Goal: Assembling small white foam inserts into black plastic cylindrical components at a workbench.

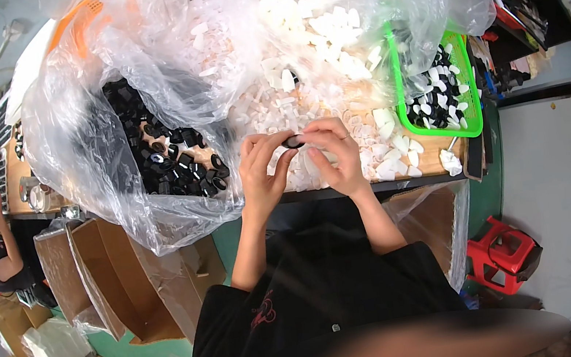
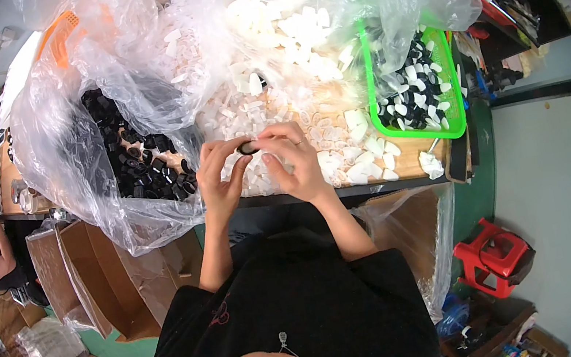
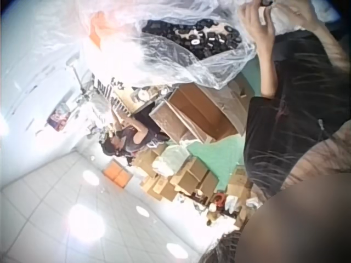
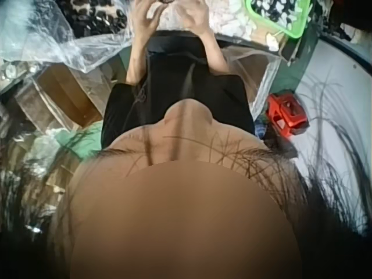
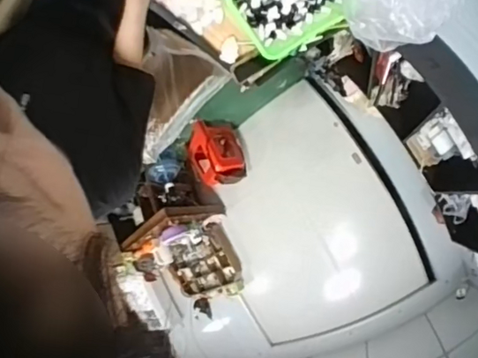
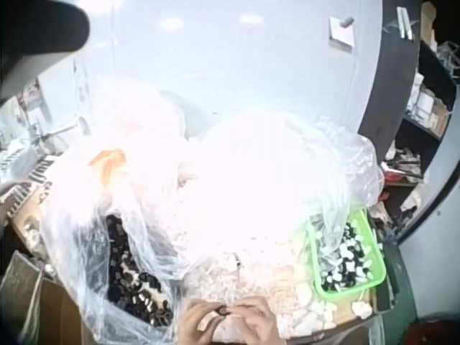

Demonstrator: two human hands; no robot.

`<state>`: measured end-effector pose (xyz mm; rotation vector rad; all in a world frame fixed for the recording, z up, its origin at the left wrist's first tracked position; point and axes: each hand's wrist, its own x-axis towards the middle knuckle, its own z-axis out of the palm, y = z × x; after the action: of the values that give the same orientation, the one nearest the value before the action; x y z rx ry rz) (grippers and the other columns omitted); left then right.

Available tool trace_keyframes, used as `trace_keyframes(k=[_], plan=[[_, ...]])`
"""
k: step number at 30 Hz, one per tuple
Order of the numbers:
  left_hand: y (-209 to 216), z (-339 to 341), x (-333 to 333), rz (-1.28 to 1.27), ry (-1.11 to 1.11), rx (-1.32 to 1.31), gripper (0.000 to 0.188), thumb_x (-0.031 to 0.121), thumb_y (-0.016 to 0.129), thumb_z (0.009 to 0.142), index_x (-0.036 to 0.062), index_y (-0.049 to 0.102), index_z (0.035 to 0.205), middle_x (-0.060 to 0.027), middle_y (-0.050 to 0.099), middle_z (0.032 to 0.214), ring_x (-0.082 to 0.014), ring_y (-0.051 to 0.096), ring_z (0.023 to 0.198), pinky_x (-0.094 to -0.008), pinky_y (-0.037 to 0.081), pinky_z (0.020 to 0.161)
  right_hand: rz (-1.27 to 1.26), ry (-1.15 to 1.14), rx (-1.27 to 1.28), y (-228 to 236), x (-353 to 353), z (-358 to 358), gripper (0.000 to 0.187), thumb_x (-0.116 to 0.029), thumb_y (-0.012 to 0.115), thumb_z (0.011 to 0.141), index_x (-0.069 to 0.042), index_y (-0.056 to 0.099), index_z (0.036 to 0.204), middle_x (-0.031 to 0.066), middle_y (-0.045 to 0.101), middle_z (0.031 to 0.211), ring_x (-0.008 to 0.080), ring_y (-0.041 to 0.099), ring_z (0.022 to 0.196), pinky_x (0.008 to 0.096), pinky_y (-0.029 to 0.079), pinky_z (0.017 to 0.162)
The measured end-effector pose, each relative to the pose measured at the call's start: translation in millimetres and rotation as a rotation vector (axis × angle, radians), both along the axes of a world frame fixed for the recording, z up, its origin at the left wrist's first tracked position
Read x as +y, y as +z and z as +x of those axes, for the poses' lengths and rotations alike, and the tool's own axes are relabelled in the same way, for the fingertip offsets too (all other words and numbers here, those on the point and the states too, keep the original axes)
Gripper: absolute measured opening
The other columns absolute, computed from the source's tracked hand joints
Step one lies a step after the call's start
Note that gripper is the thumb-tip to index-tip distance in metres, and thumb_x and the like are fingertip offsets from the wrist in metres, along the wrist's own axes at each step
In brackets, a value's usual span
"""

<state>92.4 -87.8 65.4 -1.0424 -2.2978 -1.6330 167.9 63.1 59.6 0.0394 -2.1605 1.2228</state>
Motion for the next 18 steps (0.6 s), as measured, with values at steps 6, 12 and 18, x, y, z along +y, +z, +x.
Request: trace_keyframes(k=[6, 12, 18], plan=[[-5.3, -1.6, -7.2, -0.021, 0.047, -0.143, 0.031, -0.001, 0.075, 0.078, 0.0042, 0.071, 0.108, -0.0079, 0.071, 0.098, -0.0176, 0.054, 0.073, -0.0286, 0.047, 0.071, 0.052, -0.320, -0.328, -41.3, 66.5, 10.8, 0.012, -0.005, 0.067, 0.083, -0.004, 0.065, 0.095, 0.0120, 0.065, 0.095, 0.0303, 0.061, 0.090, 0.0374, 0.049, 0.075], [-10.6, 0.5, -0.8, 0.064, -0.016, -0.302, 0.030, -0.004, 0.072, 0.082, 0.0016, 0.070, 0.111, -0.0073, 0.068, 0.100, -0.0112, 0.059, 0.075, -0.0247, 0.050, 0.071, 0.517, -0.478, -0.400, -70.7, 79.4, 8.5, 0.016, -0.007, 0.070, 0.080, -0.005, 0.065, 0.095, 0.0128, 0.067, 0.094, 0.0326, 0.060, 0.088, 0.0435, 0.047, 0.079], [-19.7, 3.2, 3.6, 0.137, -0.078, -0.465, 0.027, -0.005, 0.068, 0.087, -0.0011, 0.067, 0.113, -0.0094, 0.068, 0.104, -0.0161, 0.070, 0.086, -0.0258, 0.055, 0.076, 0.590, -0.415, -0.421, -65.3, 71.6, 3.4, 0.021, -0.006, 0.070, 0.079, -0.004, 0.065, 0.099, 0.0131, 0.067, 0.096, 0.0330, 0.059, 0.094, 0.0431, 0.046, 0.084]])
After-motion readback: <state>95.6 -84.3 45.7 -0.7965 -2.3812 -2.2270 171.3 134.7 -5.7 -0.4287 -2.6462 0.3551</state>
